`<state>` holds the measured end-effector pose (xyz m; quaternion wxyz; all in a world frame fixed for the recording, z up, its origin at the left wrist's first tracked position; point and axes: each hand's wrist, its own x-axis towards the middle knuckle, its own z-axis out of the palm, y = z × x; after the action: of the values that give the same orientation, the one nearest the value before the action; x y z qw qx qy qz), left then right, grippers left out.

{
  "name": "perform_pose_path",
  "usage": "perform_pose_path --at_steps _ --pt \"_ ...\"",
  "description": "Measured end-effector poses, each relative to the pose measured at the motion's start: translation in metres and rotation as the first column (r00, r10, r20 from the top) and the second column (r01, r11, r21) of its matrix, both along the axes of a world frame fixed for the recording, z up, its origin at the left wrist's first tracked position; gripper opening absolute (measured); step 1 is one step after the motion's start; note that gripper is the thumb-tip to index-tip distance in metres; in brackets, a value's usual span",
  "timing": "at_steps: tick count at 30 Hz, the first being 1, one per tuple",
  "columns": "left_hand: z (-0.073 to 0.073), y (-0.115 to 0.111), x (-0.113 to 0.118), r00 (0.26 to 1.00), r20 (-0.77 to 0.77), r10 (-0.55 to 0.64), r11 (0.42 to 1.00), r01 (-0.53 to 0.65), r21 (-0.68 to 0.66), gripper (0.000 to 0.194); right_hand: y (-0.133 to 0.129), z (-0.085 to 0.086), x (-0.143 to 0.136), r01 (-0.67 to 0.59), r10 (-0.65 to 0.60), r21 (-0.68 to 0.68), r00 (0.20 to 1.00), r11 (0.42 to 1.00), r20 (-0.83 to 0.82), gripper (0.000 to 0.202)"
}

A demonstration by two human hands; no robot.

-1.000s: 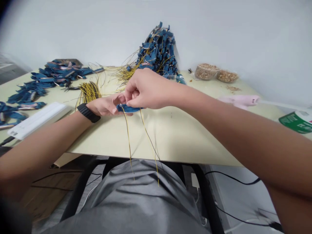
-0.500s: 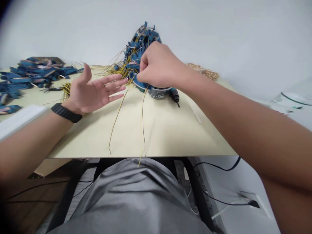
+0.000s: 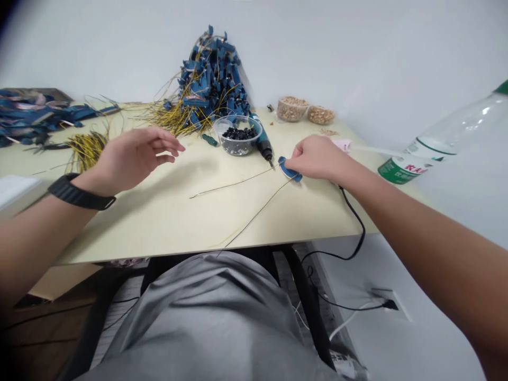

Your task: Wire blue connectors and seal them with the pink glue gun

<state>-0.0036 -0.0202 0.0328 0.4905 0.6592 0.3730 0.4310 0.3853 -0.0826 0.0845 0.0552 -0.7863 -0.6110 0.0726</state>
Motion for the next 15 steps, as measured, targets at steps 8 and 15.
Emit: perform_pose_path --at_steps 8,15 --pt "-0.005 -0.075 0.060 0.798 -0.594 -0.097 0.822 0.401 0.405 0.042 -0.007 -0.030 0.028 -0.052 0.050 -0.066 0.998 0.996 -0.029 0.041" --pt "-0.017 -0.111 0.098 0.598 -0.791 -0.132 0.797 0.539 0.274 0.040 0.000 -0.030 0.019 -0.059 0.060 -0.059 0.998 0.997 0.018 0.034"
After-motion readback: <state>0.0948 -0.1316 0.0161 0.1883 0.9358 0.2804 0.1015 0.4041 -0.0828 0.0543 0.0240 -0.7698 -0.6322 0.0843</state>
